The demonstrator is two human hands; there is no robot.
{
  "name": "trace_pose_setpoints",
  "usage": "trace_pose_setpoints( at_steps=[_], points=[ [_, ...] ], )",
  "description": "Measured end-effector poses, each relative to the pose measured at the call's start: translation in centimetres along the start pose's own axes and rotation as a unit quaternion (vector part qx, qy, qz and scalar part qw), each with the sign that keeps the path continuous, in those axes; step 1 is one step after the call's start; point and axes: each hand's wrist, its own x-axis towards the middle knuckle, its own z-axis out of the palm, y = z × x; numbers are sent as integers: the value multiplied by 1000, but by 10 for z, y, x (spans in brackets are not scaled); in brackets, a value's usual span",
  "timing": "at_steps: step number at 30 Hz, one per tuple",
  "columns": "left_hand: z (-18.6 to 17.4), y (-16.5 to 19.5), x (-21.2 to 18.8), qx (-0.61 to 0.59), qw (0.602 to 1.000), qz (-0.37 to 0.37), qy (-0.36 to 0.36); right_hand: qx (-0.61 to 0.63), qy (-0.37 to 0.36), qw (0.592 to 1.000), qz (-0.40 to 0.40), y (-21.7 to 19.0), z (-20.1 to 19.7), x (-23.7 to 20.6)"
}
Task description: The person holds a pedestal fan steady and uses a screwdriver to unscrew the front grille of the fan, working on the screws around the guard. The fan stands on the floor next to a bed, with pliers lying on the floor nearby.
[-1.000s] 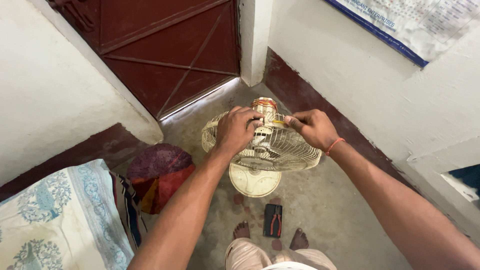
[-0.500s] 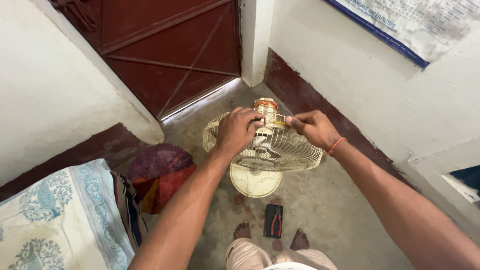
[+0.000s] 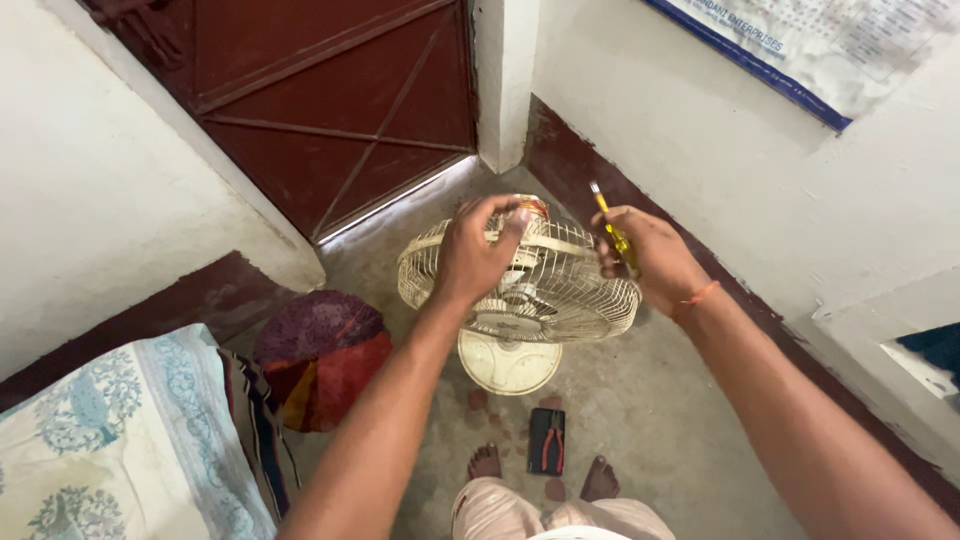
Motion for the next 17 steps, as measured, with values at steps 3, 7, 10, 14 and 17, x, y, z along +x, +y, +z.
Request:
trace_pose_setpoints(
  at_steps=[3, 7, 10, 14, 17],
  points=[
    [17, 17, 12, -400, 914, -61, 13, 284, -78, 955, -11, 0, 4, -5],
    [34, 32, 12, -750, 654, -100, -19, 533, -217, 817, -41, -13, 27, -22],
    [41, 38, 7, -771, 623, -109, -71, 571, -181, 798, -66, -25, 45, -30],
    [45, 48, 2, -819, 558, -96, -93, 604, -176, 772, -91, -42, 65, -35],
    [41, 56, -1, -806, 573, -110, -100, 615, -175, 763, -95, -75, 48, -50]
  ],
)
